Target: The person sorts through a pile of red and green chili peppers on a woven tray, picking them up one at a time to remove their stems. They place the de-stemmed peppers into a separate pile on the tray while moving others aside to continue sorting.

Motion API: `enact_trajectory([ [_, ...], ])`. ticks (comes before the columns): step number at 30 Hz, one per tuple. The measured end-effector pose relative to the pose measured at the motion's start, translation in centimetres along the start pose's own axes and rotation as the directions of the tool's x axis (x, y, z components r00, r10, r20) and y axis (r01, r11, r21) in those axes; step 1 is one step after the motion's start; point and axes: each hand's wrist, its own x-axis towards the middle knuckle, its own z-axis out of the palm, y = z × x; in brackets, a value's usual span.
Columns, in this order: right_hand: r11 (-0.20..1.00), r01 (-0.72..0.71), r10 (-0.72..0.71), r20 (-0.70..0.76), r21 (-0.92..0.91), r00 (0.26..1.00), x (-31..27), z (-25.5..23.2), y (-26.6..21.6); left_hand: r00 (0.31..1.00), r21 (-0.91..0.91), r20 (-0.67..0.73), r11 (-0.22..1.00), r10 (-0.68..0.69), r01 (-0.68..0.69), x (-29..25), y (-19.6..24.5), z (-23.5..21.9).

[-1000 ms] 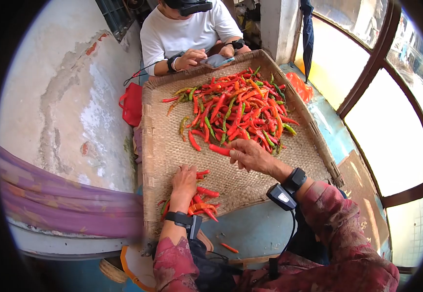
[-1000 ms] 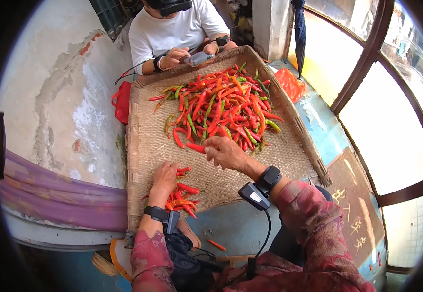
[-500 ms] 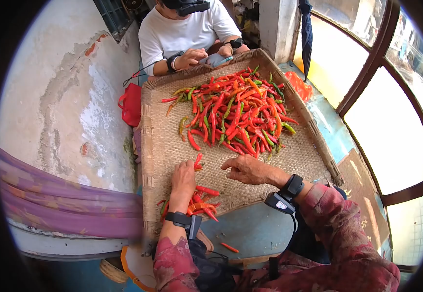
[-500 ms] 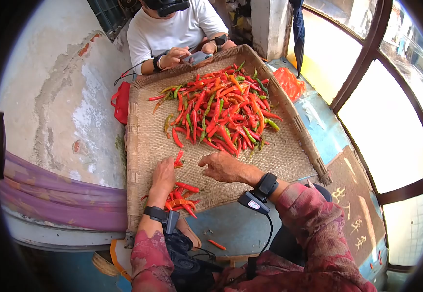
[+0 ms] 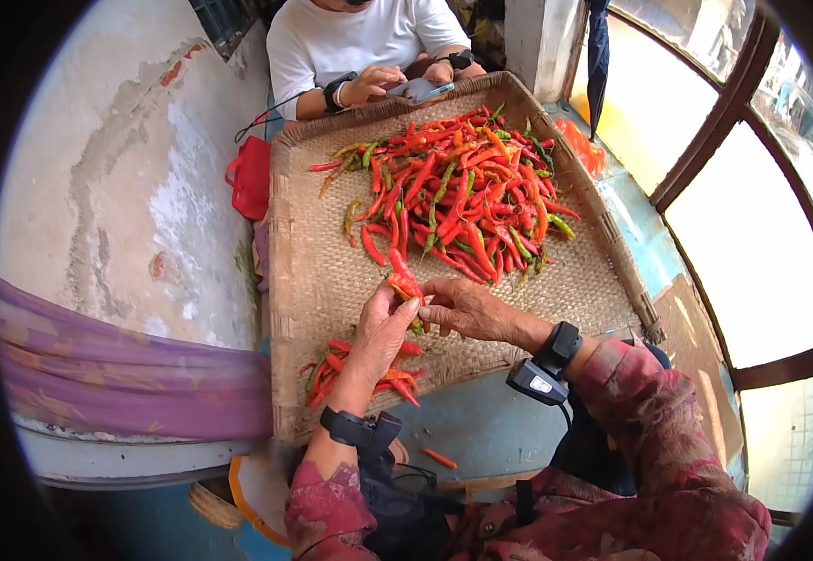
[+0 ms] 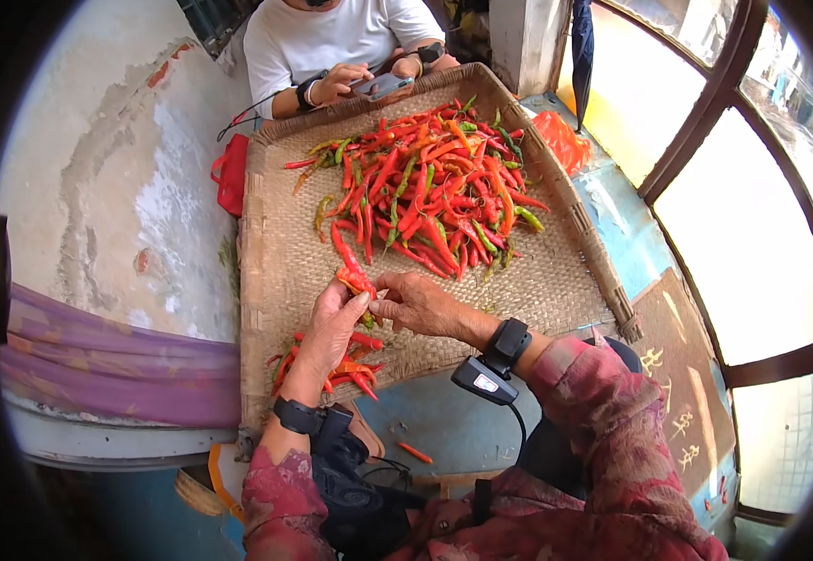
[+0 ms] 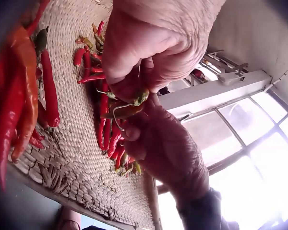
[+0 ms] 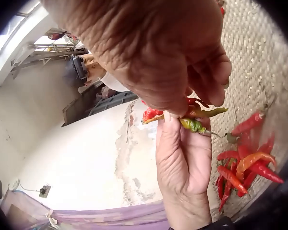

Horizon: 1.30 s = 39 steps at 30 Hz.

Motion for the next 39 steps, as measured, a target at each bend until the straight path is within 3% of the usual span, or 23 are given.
enact_trajectory([
  [4, 1.000, 0.019, -0.019, -0.028, -0.002, 0.999, 0.1, 0.5, 0.9, 1.000, 0.077, -0.003, 0.997, 0.009, -0.009, 0.2, -0.9, 0.1],
  [8, 0.981, 0.034, -0.049, -0.075, -0.189, 0.996, -0.1, -0.1, 0.2, 0.999, 0.073, -0.026, 0.996, -0.048, 0.050, 0.0, -0.3, 0.4],
  [11, 0.983, 0.041, -0.061, -0.105, -0.176, 0.993, 0.2, 0.2, 1.3, 0.996, 0.193, -0.063, 0.978, -0.067, 0.079, 0.2, -1.4, 0.5],
  [15, 0.973, 0.039, -0.069, -0.123, -0.227, 0.990, 0.1, 0.3, 1.1, 0.998, 0.234, -0.053, 0.971, -0.028, 0.039, 0.3, -2.2, 0.4],
  [17, 0.970, 0.036, -0.068, -0.123, -0.239, 0.990, 0.2, 0.3, 1.4, 0.995, 0.201, -0.057, 0.976, -0.079, 0.089, 0.2, -1.7, 0.6],
  [20, 0.990, 0.078, -0.094, -0.143, -0.117, 0.985, 0.3, 0.2, 1.9, 0.999, 0.278, -0.031, 0.959, -0.044, 0.051, 0.4, -2.4, 0.2],
  [22, 0.985, -0.003, -0.015, -0.105, -0.170, 0.994, 0.1, -0.1, 1.2, 0.998, 0.305, -0.045, 0.951, -0.045, 0.057, 0.2, -1.9, 0.2],
  [24, 0.974, 0.032, -0.058, -0.107, -0.226, 0.993, 0.2, -0.1, 1.4, 0.997, 0.331, -0.056, 0.942, -0.046, 0.062, 0.2, -1.6, 0.3],
  [26, 0.957, 0.066, -0.100, -0.109, -0.281, 0.989, 0.1, -0.2, 1.4, 0.977, 0.365, -0.215, 0.928, 0.012, 0.069, 0.3, -1.5, 0.3],
  [29, 0.930, 0.024, -0.047, -0.054, -0.368, 0.997, -0.1, -0.4, 1.7, 0.955, 0.427, -0.294, 0.897, 0.024, 0.109, 0.7, -1.6, -0.7],
  [31, 0.858, 0.034, 0.051, 0.151, -0.513, 0.987, -0.1, -0.5, 2.1, 0.947, 0.426, -0.315, 0.901, 0.064, 0.081, 1.0, -2.2, -1.4],
  [34, 0.865, -0.053, 0.138, 0.135, -0.499, 0.981, -0.2, -1.0, 1.3, 0.930, 0.397, -0.347, 0.918, 0.126, 0.023, 1.0, -2.6, -1.4],
  [35, 0.857, 0.026, -0.016, 0.025, -0.514, 1.000, 0.2, -1.3, 2.0, 0.921, 0.368, -0.360, 0.930, 0.149, -0.007, 1.0, -2.5, -1.4],
  [36, 0.932, -0.059, 0.052, -0.030, -0.358, 0.998, 0.4, -2.1, 0.0, 0.921, 0.368, -0.360, 0.930, 0.149, -0.006, 1.0, -2.5, -1.4],
  [37, 0.994, 0.014, -0.002, -0.112, 0.107, 0.994, 0.7, -2.5, -0.2, 0.934, 0.387, -0.337, 0.922, 0.118, 0.023, 0.9, -2.5, -1.5],
  [38, 0.994, 0.015, -0.003, -0.111, 0.106, 0.994, 1.0, -2.9, -0.5, 0.946, 0.407, -0.313, 0.912, 0.087, 0.051, 0.9, -2.6, -1.5],
  [39, 0.987, 0.113, -0.081, -0.257, 0.111, 0.963, 1.2, -3.3, -0.9, 0.945, 0.407, -0.314, 0.912, 0.088, 0.050, 0.8, -2.1, -1.2],
])
